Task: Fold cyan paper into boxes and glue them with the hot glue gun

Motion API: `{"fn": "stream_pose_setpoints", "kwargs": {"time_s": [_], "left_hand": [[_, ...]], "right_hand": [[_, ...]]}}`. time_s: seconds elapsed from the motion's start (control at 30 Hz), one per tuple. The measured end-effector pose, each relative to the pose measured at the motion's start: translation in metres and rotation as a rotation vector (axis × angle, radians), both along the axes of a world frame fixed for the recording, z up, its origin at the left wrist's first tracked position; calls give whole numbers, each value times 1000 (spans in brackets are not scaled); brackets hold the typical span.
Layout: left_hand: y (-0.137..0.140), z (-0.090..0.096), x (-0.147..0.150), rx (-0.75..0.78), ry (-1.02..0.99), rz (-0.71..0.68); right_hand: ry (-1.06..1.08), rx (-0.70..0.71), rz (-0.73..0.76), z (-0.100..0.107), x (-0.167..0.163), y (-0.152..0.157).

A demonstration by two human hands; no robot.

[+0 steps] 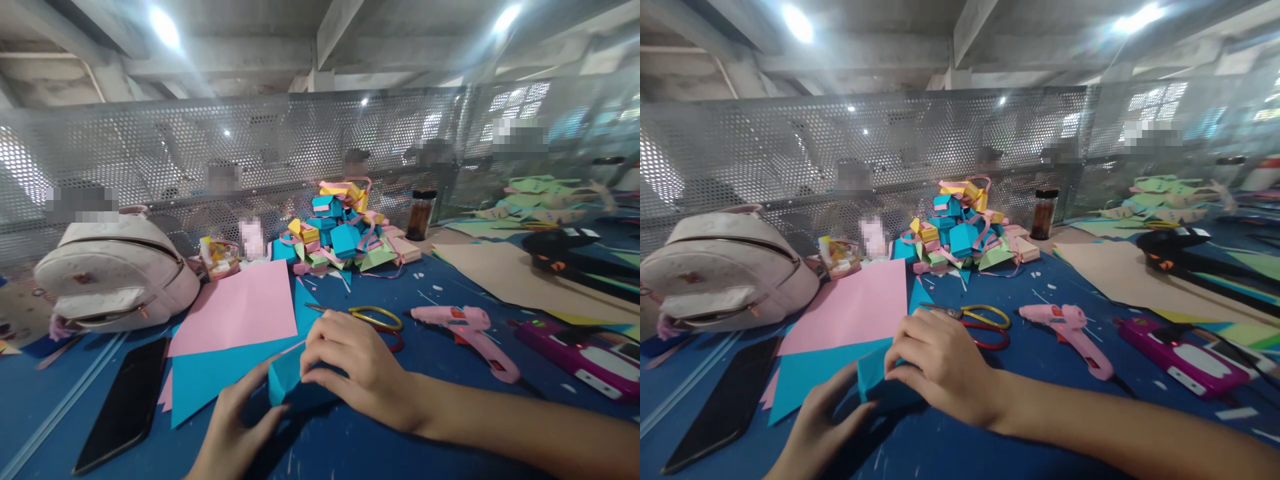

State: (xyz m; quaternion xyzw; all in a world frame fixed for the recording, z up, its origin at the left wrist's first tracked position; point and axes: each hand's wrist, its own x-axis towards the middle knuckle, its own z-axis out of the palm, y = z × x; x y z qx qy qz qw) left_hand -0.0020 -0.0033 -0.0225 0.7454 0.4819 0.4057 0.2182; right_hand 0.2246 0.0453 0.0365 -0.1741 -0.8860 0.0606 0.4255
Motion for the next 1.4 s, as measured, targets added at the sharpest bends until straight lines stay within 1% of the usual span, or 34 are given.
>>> {"fn": "stream_pose_setpoints", "kwargs": {"time_s": [0.13, 0.3, 0.47, 0.63, 0.8, 1.0, 1.1, 1.2, 1.4], "left_hand": [[-1, 0, 0, -38, -13, -12], [-1, 3, 1, -83, -17, -3], [0, 3, 1, -75, -39, -19], [0, 4, 2, -117, -43, -30], [2, 7, 3, -47, -84, -13], [2, 7, 3, -48, -99, -13], [2, 4, 0, -61, -76, 4], [1, 0, -1, -79, -50, 8], [0, -4, -2, -62, -15, -34]], "right_hand": [[47, -53, 35, -1, 0, 0], [122, -174, 51, 1, 0, -1], [140, -219, 78, 2, -1, -2], [176, -283, 79, 4, -1, -2], [190, -241, 85, 7, 1, 2], [225, -186, 74, 9, 3, 3], [190, -170, 71, 7, 2, 1], [129, -112, 65, 3, 1, -1], [72, -53, 58, 0, 1, -5]]}}
